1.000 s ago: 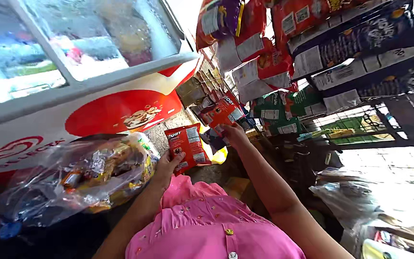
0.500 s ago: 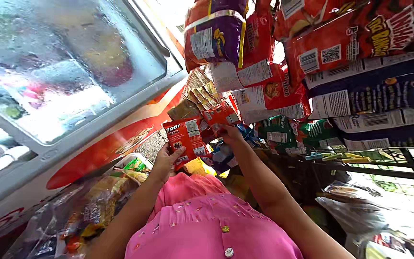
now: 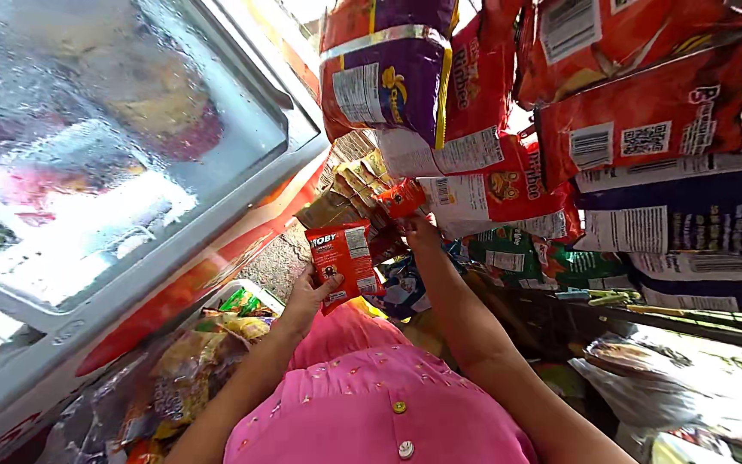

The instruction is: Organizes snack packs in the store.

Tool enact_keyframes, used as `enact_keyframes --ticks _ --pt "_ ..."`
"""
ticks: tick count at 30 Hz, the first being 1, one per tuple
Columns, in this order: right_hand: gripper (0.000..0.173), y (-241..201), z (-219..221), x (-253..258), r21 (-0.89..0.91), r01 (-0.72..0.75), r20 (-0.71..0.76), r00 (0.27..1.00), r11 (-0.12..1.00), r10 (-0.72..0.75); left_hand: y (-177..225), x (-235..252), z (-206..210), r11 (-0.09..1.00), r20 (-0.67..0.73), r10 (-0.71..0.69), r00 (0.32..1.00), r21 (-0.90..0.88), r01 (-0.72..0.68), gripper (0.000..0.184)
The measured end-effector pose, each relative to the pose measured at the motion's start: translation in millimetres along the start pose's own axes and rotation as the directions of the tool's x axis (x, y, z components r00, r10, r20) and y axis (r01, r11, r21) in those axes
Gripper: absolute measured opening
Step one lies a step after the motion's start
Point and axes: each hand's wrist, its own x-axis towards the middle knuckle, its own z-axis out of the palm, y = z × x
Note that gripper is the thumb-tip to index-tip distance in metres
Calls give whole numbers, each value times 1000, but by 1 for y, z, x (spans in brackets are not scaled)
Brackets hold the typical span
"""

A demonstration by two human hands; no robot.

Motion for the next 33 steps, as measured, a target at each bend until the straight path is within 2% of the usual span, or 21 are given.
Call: enact_keyframes --ticks 2,6,11,13,16,20,23,25,27,30,33 --pt "22 0 -3 4 -145 59 26 998 988 -56 4 6 3 1000 6 -12 1000 20 12 44" --pt "18 3 9 13 195 81 -69 995 977 -68 15 17 8 997 44 1 999 76 -4 47" --pt "29 2 20 17 239 62 -210 978 969 -10 23 27 7 990 61 40 997 134 -48 48" --pt "31 4 20 15 245 115 -207 976 963 -64 26 31 5 986 56 52 997 155 -61 49" --pt "29 5 16 10 233 159 -151 981 959 -126 28 40 1 981 41 87 995 170 -92 51" --pt "43 4 4 -14 238 -67 -10 997 969 71 40 47 -2 973 1 114 993 201 -112 51" --pt "38 9 4 -43 261 -178 13 983 949 181 42 57 -7 967 -10 153 988 209 -148 50" --pt "34 7 8 -57 267 -147 65 989 952 135 45 61 -7 961 -16 174 985 222 -166 49" --pt "29 1 13 -55 279 -70 212 977 958 10 47 66 -8 954 -13 183 983 244 -175 49" --pt "45 -16 27 -35 267 21 394 910 963 -129 51 73 -6 951 1 176 984 258 -170 44" --pt "49 -30 43 -21 389 -74 421 901 918 -106 55 79 -2 959 8 149 989 244 -146 37"
